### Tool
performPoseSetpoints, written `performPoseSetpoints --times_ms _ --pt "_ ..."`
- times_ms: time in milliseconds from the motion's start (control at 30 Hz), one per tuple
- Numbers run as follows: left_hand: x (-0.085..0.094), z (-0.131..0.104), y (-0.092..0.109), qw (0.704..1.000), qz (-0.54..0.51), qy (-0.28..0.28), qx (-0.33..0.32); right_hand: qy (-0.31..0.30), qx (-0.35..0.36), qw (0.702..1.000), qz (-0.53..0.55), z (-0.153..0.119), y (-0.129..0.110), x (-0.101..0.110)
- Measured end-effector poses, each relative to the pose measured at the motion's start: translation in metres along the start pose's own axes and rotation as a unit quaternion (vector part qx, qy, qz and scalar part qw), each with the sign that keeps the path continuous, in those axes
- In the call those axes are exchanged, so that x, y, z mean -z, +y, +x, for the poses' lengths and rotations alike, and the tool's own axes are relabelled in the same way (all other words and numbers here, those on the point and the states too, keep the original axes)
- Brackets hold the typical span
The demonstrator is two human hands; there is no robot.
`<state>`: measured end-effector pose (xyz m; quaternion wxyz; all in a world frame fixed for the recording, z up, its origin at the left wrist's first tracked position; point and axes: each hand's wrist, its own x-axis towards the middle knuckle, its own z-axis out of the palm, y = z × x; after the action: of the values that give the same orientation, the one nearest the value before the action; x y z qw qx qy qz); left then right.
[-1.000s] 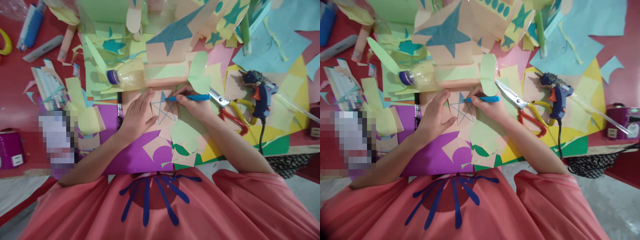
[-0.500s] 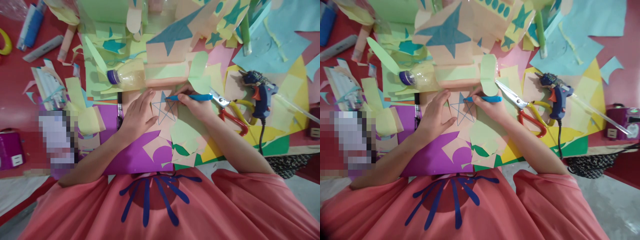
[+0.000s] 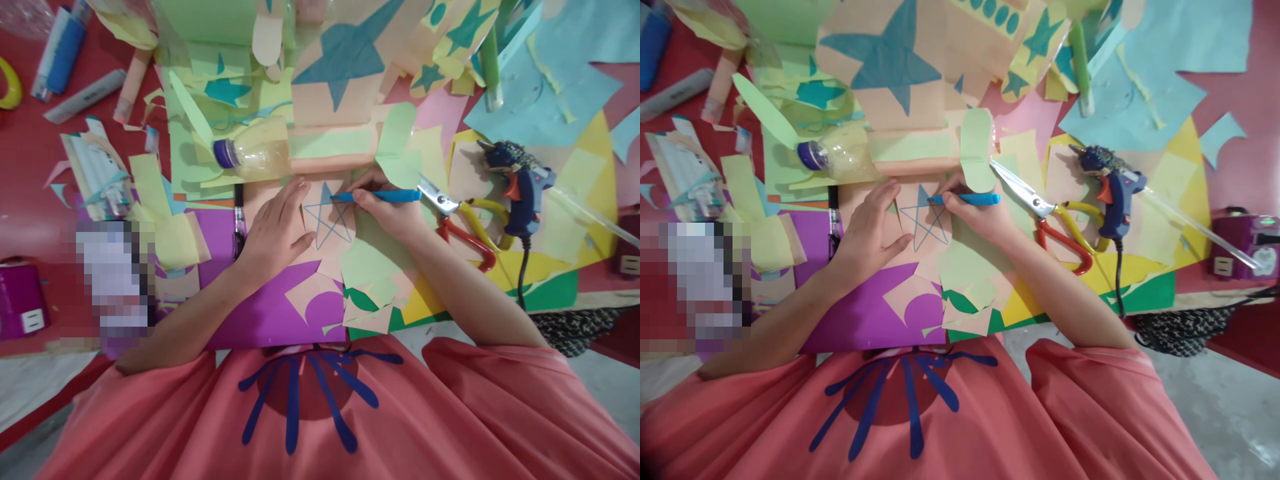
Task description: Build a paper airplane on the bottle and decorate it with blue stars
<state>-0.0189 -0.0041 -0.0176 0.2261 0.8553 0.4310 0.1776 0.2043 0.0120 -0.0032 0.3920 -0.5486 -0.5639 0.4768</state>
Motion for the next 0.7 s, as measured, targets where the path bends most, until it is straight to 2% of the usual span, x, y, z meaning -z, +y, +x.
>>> performPoseSetpoints --times_ms 367,567,700 --pt "0.0001 -0.0004 -0.0006 1.000 -0.008 0.001 0.008 -0.022 0.003 1.000 -0.007 -0.0001 -0.0017 0.0015" --pt "-0.0008 -0.0007 -0.0014 1.000 -0.009 0.011 -0.005 0.008 0.000 1.000 0.007 0.0002 0.0003 0.0003" --pt "0.0000 -0.0013 -0.0022 1.000 -0.015 0.012 -0.016 0.004 0.025 0.999 0.027 0.0007 0.0003 0.0000"
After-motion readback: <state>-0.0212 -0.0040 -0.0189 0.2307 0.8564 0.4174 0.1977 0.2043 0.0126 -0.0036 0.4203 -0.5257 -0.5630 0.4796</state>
